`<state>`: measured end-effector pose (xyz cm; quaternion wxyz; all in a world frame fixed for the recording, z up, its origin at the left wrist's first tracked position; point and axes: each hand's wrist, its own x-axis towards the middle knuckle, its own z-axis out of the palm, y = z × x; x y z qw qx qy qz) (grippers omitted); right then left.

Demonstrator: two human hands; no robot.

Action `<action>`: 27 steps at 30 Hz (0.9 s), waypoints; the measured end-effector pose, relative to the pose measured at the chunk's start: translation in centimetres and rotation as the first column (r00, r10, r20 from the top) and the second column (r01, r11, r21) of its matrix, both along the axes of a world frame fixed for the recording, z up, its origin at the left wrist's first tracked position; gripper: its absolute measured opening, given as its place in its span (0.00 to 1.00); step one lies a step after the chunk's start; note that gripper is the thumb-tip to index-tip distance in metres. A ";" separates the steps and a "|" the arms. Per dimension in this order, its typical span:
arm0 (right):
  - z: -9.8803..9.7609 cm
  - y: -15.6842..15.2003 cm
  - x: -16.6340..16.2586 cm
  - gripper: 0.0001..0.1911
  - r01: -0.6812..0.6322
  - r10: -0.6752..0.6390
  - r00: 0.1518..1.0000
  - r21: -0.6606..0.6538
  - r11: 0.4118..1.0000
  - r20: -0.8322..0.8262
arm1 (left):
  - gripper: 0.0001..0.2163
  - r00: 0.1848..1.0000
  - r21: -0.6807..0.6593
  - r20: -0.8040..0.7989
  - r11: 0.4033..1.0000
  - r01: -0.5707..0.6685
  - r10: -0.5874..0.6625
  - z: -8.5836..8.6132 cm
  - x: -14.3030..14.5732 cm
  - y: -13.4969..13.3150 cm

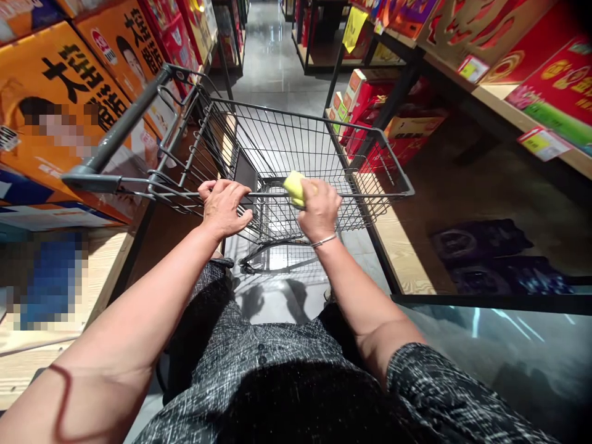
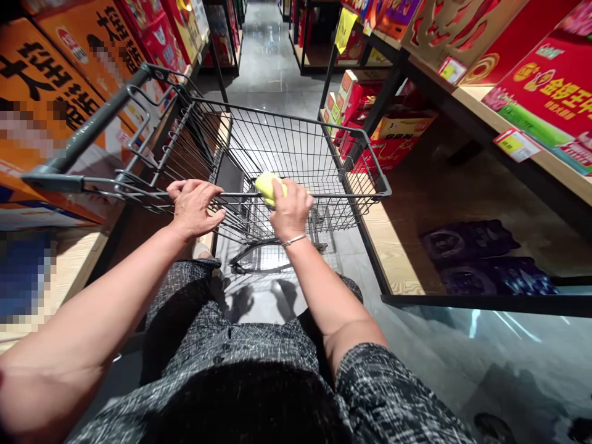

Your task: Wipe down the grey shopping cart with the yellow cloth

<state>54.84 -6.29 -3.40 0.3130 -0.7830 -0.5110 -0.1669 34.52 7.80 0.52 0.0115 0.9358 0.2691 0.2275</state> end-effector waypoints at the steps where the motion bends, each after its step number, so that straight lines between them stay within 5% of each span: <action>1: 0.6 0.7 -1.7 0.35 -0.069 0.069 0.997 -0.040 0.997 0.017 | 0.16 1.000 0.009 -0.003 1.000 0.001 -0.001 0.0 0.0 0.0; 4: 2.3 1.7 -4.4 0.37 -0.220 0.234 0.971 -0.184 0.958 0.055 | 0.15 1.000 0.026 -0.023 1.000 0.012 -0.012 0.0 0.1 0.0; 7: 2.9 0.7 -2.5 0.36 -0.226 0.252 0.965 -0.264 0.938 0.069 | 0.15 1.000 0.025 -0.020 1.000 0.011 -0.011 0.1 0.1 0.0; 12: 2.0 -4.2 7.5 0.30 0.081 -0.056 0.995 -0.312 0.947 0.088 | 0.14 1.000 0.025 0.001 1.000 0.010 -0.010 -0.1 0.5 0.1; 18: 2.5 -8.8 17.0 0.21 0.404 -0.392 0.911 -0.482 0.777 0.131 | 0.14 1.000 0.014 -0.022 1.000 0.007 -0.007 0.0 1.7 1.0; 22: 2.9 -8.6 17.7 0.19 0.417 -0.410 0.901 -0.542 0.730 0.141 | 0.16 0.996 -0.052 -0.090 0.999 0.014 -0.019 0.5 2.5 2.6; 27: 2.6 -7.5 14.9 0.20 0.428 -0.415 0.898 -0.513 0.744 0.147 | 0.20 0.977 -0.055 -0.211 0.998 -0.025 0.013 1.2 3.8 5.8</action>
